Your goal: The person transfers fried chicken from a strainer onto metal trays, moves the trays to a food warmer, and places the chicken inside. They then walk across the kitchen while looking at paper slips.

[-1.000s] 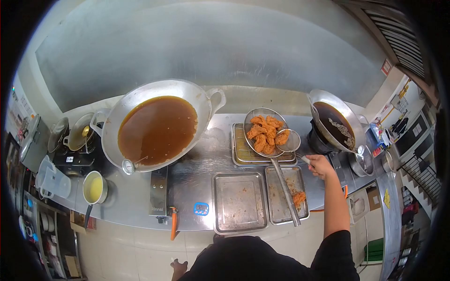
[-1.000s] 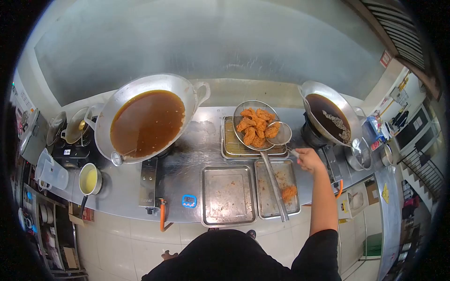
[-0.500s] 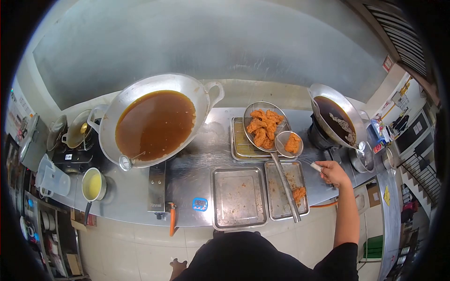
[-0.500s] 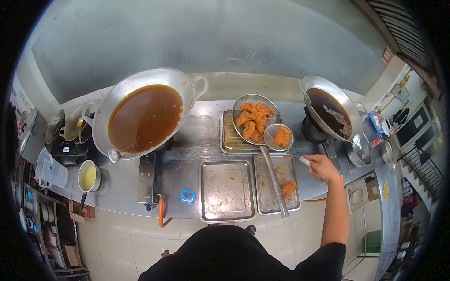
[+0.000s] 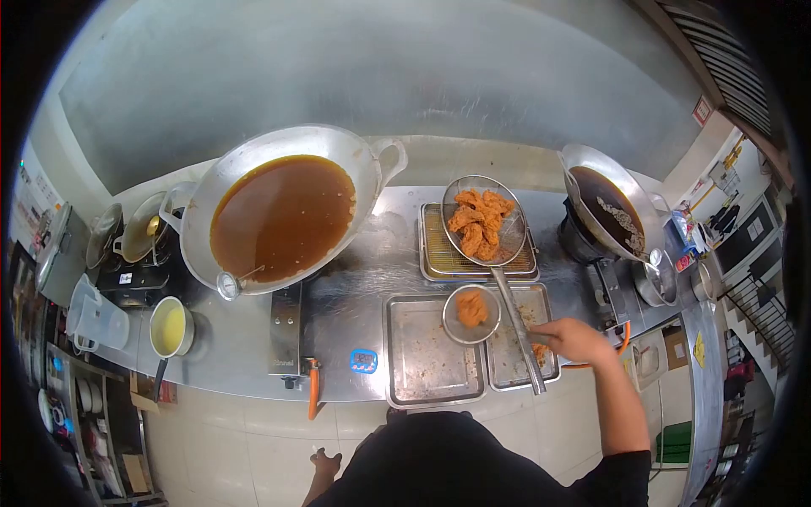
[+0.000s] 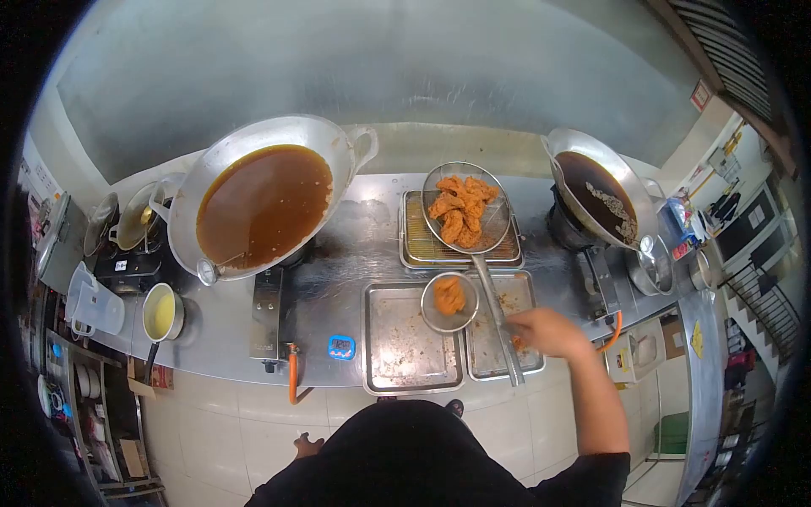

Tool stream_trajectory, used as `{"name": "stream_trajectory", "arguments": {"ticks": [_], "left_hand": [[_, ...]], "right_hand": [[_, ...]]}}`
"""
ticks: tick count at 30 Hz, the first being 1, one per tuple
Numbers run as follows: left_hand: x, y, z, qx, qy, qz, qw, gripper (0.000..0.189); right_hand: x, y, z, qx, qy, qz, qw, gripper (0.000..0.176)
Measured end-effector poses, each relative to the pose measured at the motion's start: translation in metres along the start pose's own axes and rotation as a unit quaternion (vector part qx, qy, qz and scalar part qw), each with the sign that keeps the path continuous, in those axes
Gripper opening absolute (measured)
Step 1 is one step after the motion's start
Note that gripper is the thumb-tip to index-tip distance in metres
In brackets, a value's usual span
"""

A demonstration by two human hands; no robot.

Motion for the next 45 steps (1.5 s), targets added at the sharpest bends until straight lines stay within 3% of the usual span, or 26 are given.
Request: {"name": "stream_trajectory", "arguments": {"ticks": [3, 10, 12, 17, 20, 21, 23, 26, 30, 37, 41, 45], "left_hand": [[0.002, -0.006, -0.006, 0.011, -0.016, 0.000, 1.000, 0.089], [-0.020, 0.001, -0.006, -0.014, -0.100, 0.026, 0.995, 0.090], [-0.015, -0.002, -0.008, -0.030, -0.121, 0.036, 0.992, 0.090], [-0.006, -0.004, -0.021, -0.007, -0.113, 0.024, 0.993, 0.087], [-0.025, 0.015, -0.013, 0.044, -0.092, 0.020, 0.995, 0.088], [-0.035, 0.027, -0.011, 0.106, -0.086, 0.017, 0.991, 0.082], [-0.048, 0.046, -0.008, 0.232, -0.071, 0.009, 0.970, 0.072], [-0.051, 0.045, -0.014, 0.214, -0.055, 0.055, 0.974, 0.071], [-0.012, 0.023, -0.046, 0.081, -0.084, 0.019, 0.993, 0.074], [0.031, 0.019, -0.095, 0.031, -0.139, 0.014, 0.990, 0.081], [0.048, 0.025, -0.103, 0.031, -0.160, -0.006, 0.987, 0.084], [0.042, 0.049, -0.073, 0.053, -0.059, 0.005, 0.997, 0.083]], "right_hand": [[-0.016, 0.037, 0.003, 0.005, -0.032, -0.209, 0.977, 0.033], [-0.076, 0.022, -0.002, 0.085, -0.023, -0.291, 0.953, 0.029], [-0.062, 0.010, 0.003, 0.106, 0.000, -0.301, 0.948, 0.035], [0.003, -0.024, 0.035, 0.310, 0.013, -0.290, 0.906, 0.037], [0.044, -0.031, 0.083, 0.362, 0.034, -0.304, 0.881, 0.037], [0.056, -0.030, 0.100, 0.370, 0.042, -0.313, 0.874, 0.038], [0.077, -0.025, 0.137, 0.361, 0.045, -0.339, 0.868, 0.038], [0.103, -0.018, 0.178, 0.357, 0.037, -0.380, 0.853, 0.038], [0.134, -0.010, 0.197, 0.294, 0.009, -0.380, 0.877, 0.035], [0.139, -0.047, 0.149, 0.217, 0.017, -0.296, 0.930, 0.031], [0.124, -0.082, 0.124, 0.236, 0.016, -0.246, 0.940, 0.022], [0.101, -0.096, 0.107, 0.273, 0.038, -0.277, 0.921, 0.020]]}}
Point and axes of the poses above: each hand's wrist, its own z-axis towards the middle knuckle, its own y-axis out of the palm, x = y × z, the point moved 1 cm from there along z, towards the middle knuckle, and after that the axes turned 14 degrees about x, right-handed, at the moved point
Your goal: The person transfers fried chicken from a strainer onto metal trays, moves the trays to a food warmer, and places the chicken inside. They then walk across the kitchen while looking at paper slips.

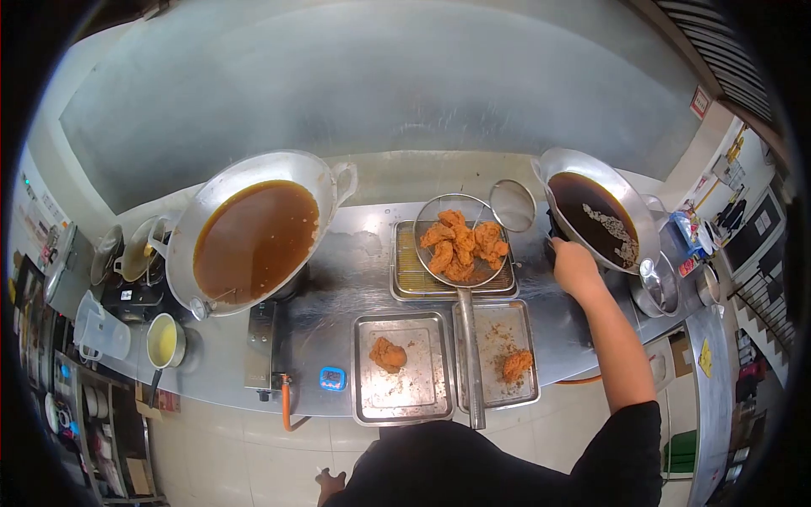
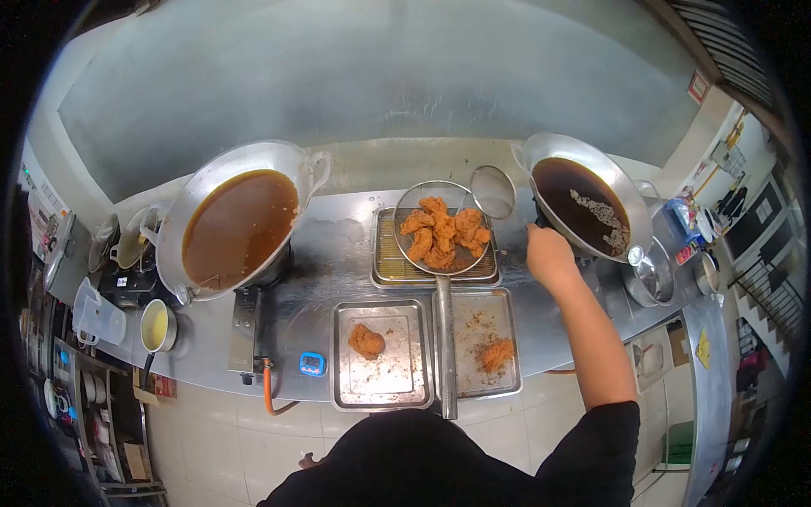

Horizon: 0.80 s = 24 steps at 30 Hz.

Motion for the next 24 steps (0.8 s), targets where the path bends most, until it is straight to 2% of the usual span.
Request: {"name": "stream_trajectory", "arguments": {"ticks": [5, 8, 9, 13, 16, 17, 19, 22, 24], "left_hand": [[0.014, 0.001, 0.008, 0.018, 0.033, -0.043, 0.998, 0.083], [0.015, -0.002, 0.007, 0.011, 0.030, -0.050, 0.998, 0.083], [0.013, -0.004, 0.004, 0.005, 0.021, -0.046, 0.999, 0.082], [0.008, -0.017, -0.016, -0.059, 0.003, 0.023, 0.998, 0.083], [0.008, -0.024, -0.026, -0.084, -0.034, 0.037, 0.995, 0.084], [0.008, -0.026, -0.028, -0.086, -0.044, 0.034, 0.995, 0.084], [0.011, -0.028, -0.028, -0.087, -0.060, 0.028, 0.994, 0.084], [0.019, -0.032, -0.029, -0.086, -0.082, 0.010, 0.993, 0.085], [0.026, -0.035, -0.028, -0.078, -0.096, -0.008, 0.992, 0.085]], "right_hand": [[-0.007, 0.044, 0.006, 0.019, 0.018, -0.045, 0.999, 0.018], [-0.010, 0.056, 0.000, -0.017, 0.008, -0.009, 1.000, 0.017], [-0.003, 0.071, -0.002, -0.040, 0.006, 0.009, 0.999, 0.018], [-0.024, 0.066, -0.025, -0.163, 0.004, 0.036, 0.986, 0.019], [-0.036, 0.056, -0.027, -0.173, -0.051, 0.077, 0.981, 0.025], [-0.035, 0.053, -0.024, -0.193, 0.053, 0.154, 0.968, 0.026], [-0.028, 0.048, -0.015, -0.221, 0.253, 0.299, 0.893, 0.027], [-0.001, 0.035, -0.007, -0.185, 0.327, 0.378, 0.846, 0.023], [0.015, 0.027, -0.006, -0.196, 0.357, 0.405, 0.818, 0.024]]}}
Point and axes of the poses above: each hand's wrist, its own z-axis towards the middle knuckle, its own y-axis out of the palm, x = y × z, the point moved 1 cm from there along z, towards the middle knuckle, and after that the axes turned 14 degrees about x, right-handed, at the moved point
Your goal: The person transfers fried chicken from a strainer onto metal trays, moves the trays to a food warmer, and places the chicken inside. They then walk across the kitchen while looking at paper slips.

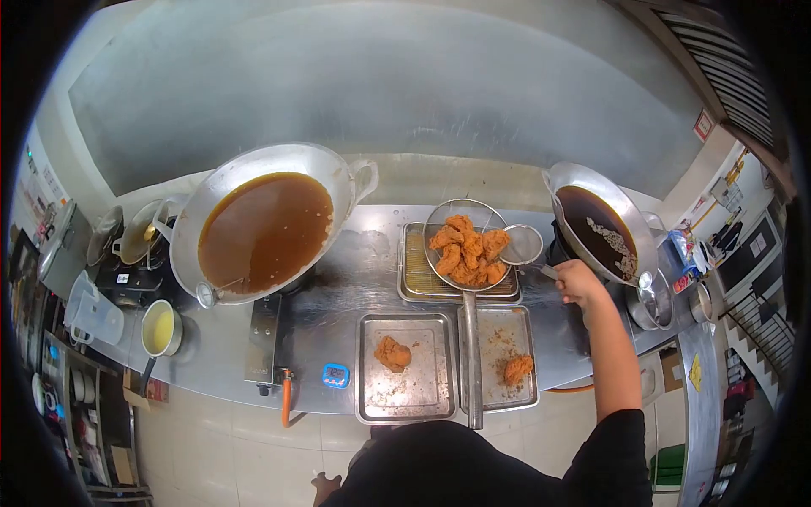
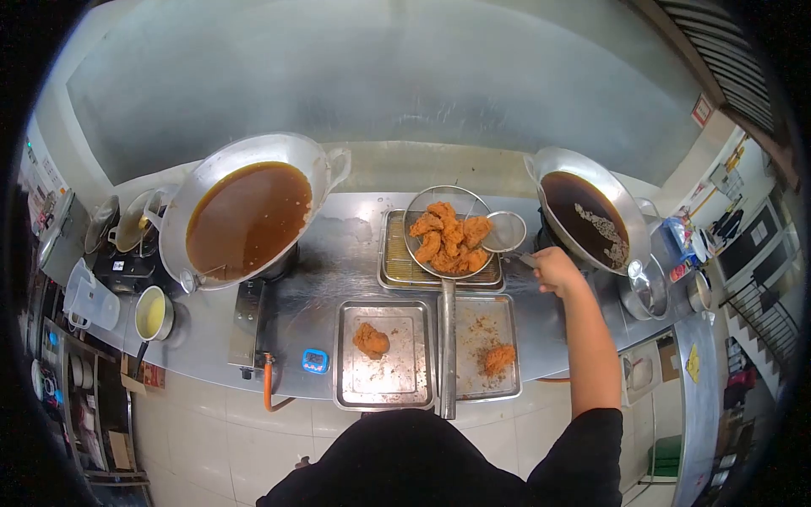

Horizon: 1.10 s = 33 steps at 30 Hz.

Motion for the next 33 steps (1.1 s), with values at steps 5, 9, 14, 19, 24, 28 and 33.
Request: {"name": "stream_trajectory", "arguments": {"ticks": [5, 9, 14, 19, 24, 28, 33], "left_hand": [[-0.018, 0.036, 0.054, 0.039, 0.066, -0.006, 0.997, 0.087], [-0.011, 0.037, 0.063, 0.061, 0.091, -0.011, 0.994, 0.085], [-0.019, 0.035, 0.065, 0.076, 0.108, -0.006, 0.991, 0.084], [-0.011, 0.010, 0.041, 0.041, 0.047, 0.015, 0.998, 0.080], [-0.034, 0.019, 0.065, 0.006, 0.164, 0.146, 0.976, 0.079], [-0.019, 0.013, 0.069, 0.004, 0.193, 0.147, 0.970, 0.082], [-0.010, 0.021, 0.088, 0.038, 0.167, 0.065, 0.983, 0.087]], "right_hand": [[0.002, 0.004, 0.000, -0.046, 0.025, 0.045, 0.998, 0.027], [0.020, 0.016, 0.010, -0.062, 0.037, 0.143, 0.987, 0.027], [0.046, 0.010, 0.018, -0.118, 0.080, 0.259, 0.955, 0.033], [0.055, 0.012, 0.013, -0.132, 0.086, 0.319, 0.935, 0.031], [0.063, -0.018, -0.017, -0.107, 0.075, 0.326, 0.936, 0.032], [0.062, -0.048, -0.062, -0.080, 0.049, 0.265, 0.960, 0.036], [0.090, -0.064, -0.121, -0.023, 0.012, 0.101, 0.995, 0.040]]}}
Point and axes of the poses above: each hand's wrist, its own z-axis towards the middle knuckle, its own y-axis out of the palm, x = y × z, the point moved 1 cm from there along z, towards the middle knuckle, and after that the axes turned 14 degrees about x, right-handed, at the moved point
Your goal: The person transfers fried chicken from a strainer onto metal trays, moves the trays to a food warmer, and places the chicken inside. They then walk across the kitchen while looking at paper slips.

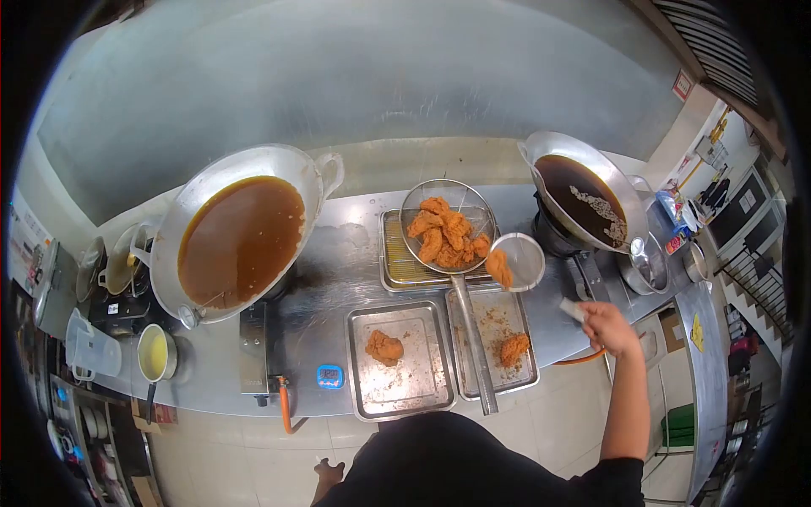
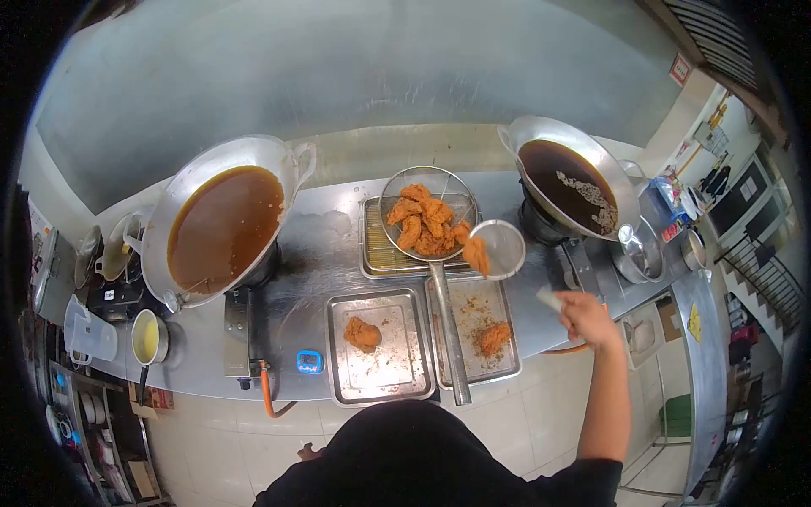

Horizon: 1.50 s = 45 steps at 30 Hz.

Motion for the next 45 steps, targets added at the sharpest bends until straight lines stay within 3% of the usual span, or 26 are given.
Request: {"name": "stream_trajectory", "arguments": {"ticks": [3, 4, 6, 9, 10, 16, 20, 22, 25, 28, 31, 34, 38, 41, 43, 44, 45], "left_hand": [[0.004, 0.000, 0.004, 0.004, 0.006, -0.018, 1.000, 0.089], [0.005, 0.000, 0.008, 0.007, 0.012, -0.022, 1.000, 0.090], [0.007, -0.002, 0.013, 0.001, 0.024, -0.010, 1.000, 0.090], [0.014, -0.008, 0.013, 0.008, 0.014, -0.025, 1.000, 0.089], [0.013, -0.008, 0.012, 0.012, 0.007, -0.035, 0.999, 0.089], [0.005, -0.001, 0.014, 0.001, 0.003, -0.016, 1.000, 0.089], [-0.004, 0.009, 0.010, -0.010, -0.015, -0.006, 1.000, 0.089], [-0.006, 0.013, 0.006, -0.009, -0.036, -0.005, 0.999, 0.089], [-0.002, 0.007, -0.006, -0.030, -0.048, -0.010, 0.998, 0.090], [0.002, 0.005, -0.022, -0.029, -0.058, -0.031, 0.997, 0.088], [0.002, 0.007, -0.025, -0.077, -0.054, -0.010, 0.996, 0.084], [0.004, 0.010, -0.028, -0.039, -0.107, -0.049, 0.992, 0.081], [-0.001, 0.016, -0.013, -0.024, -0.044, -0.029, 0.998, 0.082], [-0.025, 0.051, 0.012, 0.009, -0.002, -0.022, 1.000, 0.082], [-0.042, 0.077, 0.023, 0.034, 0.061, -0.030, 0.997, 0.083], [-0.022, 0.063, 0.015, 0.013, 0.019, -0.035, 0.999, 0.085], [-0.019, 0.057, 0.005, 0.005, -0.008, -0.052, 0.999, 0.085]], "right_hand": [[0.023, 0.011, -0.020, 0.002, -0.039, -0.128, 0.991, 0.040], [0.037, 0.019, -0.021, 0.027, -0.178, -0.208, 0.961, 0.040], [0.064, 0.042, -0.020, 0.074, -0.438, -0.352, 0.824, 0.042], [0.032, 0.076, -0.053, 0.111, -0.285, -0.476, 0.825, 0.040], [0.028, 0.080, -0.055, 0.128, -0.274, -0.506, 0.808, 0.038], [-0.018, 0.084, -0.023, 0.217, -0.362, -0.491, 0.762, 0.035], [-0.050, 0.114, 0.040, 0.214, -0.365, -0.511, 0.748, 0.033], [-0.065, 0.138, 0.067, 0.176, -0.341, -0.542, 0.748, 0.027], [-0.086, 0.172, 0.083, 0.038, -0.290, -0.584, 0.757, 0.024], [-0.111, 0.191, 0.089, -0.007, -0.238, -0.598, 0.766, 0.022], [-0.149, 0.188, 0.072, -0.028, -0.258, -0.643, 0.720, 0.024], [-0.160, 0.195, 0.093, -0.016, -0.246, -0.680, 0.690, 0.028], [-0.162, 0.209, 0.133, -0.036, -0.242, -0.700, 0.671, 0.028], [-0.162, 0.214, 0.156, -0.174, -0.297, -0.743, 0.574, 0.023], [-0.169, 0.206, 0.162, -0.158, -0.179, -0.690, 0.683, 0.018], [-0.172, 0.200, 0.165, -0.148, -0.118, -0.658, 0.729, 0.017], [-0.177, 0.194, 0.170, -0.136, -0.086, -0.651, 0.742, 0.015]]}}
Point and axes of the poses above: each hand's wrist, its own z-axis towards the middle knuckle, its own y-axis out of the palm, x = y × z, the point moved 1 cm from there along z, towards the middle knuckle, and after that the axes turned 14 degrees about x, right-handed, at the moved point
